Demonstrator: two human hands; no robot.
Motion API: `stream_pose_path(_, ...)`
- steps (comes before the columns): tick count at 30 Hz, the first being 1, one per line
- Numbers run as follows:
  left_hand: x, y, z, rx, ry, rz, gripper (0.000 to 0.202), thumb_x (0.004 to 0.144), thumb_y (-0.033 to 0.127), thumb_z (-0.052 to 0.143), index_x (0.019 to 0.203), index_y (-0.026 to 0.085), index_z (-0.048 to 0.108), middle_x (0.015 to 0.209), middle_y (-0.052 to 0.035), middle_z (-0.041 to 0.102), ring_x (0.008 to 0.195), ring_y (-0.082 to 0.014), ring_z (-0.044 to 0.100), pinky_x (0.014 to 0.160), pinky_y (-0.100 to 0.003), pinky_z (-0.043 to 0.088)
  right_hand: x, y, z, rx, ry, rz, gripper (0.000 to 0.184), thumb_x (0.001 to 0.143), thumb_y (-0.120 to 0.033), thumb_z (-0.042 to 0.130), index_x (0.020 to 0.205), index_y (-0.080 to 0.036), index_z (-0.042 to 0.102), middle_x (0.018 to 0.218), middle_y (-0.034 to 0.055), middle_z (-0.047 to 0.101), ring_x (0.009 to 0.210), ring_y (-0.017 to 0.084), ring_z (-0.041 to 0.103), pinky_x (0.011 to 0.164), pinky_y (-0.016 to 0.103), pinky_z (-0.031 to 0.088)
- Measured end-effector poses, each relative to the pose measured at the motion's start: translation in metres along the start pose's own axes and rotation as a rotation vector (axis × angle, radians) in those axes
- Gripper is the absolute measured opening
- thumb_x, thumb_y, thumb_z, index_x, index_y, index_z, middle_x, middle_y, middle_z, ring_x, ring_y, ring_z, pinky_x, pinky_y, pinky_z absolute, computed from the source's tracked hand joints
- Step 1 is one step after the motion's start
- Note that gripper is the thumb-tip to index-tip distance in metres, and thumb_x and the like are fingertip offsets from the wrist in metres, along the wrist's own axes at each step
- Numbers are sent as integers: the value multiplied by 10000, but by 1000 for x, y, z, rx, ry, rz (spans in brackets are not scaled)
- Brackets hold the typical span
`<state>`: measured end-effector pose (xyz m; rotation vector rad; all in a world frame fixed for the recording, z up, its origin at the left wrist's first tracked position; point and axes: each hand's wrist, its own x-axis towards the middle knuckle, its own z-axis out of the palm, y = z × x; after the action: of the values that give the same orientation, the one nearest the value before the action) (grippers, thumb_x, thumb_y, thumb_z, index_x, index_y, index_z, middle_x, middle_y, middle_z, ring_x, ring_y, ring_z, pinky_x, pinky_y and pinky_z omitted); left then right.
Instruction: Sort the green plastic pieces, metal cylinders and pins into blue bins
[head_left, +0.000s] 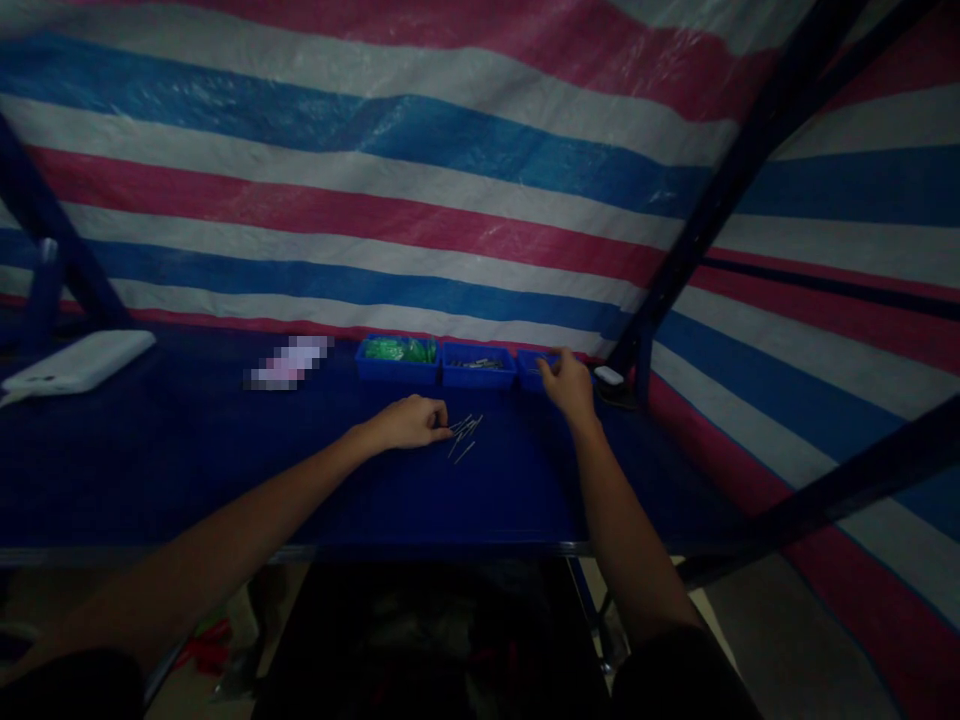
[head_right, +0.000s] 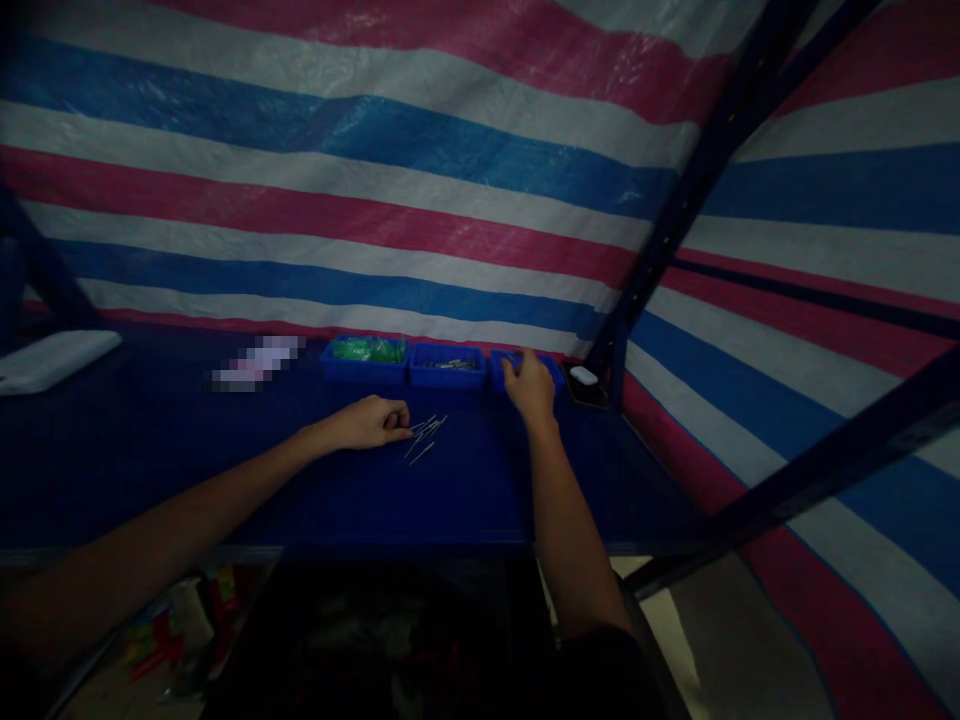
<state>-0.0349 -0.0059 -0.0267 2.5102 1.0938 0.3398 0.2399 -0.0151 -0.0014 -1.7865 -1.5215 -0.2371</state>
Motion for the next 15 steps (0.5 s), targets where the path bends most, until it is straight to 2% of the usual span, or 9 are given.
stream_pose_path(2,1,-1,0,20,-13,-20,188,744,359,531,790,185,584,615,5,604,542,-135,540,511,-231,334,1,11,3,-67,-120,70,297,805,-357,509,987,-138,592,781,85,646,745,211,591,657,284,392)
stream_pose_path(4,3,-2,0,22,-27,-31,174,764,327,497,800,177,579,631,-5,612,565,-142,553,525,-231,346,-4,7,6,-53,-181,52,287,824,-360,484,968,-146,611,798,84,653,744,194,596,653,270,391)
stream_pose_path(7,5,-5,0,-38,21,-29,205,792,332,453,831,166,566,667,-16,613,593,-146,557,544,-229,360,-17,-24,11,78,-247,-132,305,858,-390,432,976,-169,606,748,48,648,674,152,583,617,239,381)
stream_pose_path(11,6,-7,1,-147,182,-31,253,827,367,381,831,164,532,675,-6,573,610,-145,529,561,-235,364,-41,-71,15,199,-336,-376,289,876,-410,405,941,-195,587,753,18,630,641,122,554,579,216,349)
stream_pose_path(15,7,-7,2,-219,274,-1,301,854,396,303,720,183,467,617,20,499,584,-134,486,570,-241,362,-55,-87,17,185,-360,-485,212,883,-353,417,876,-195,559,765,10,609,659,118,539,594,218,328)
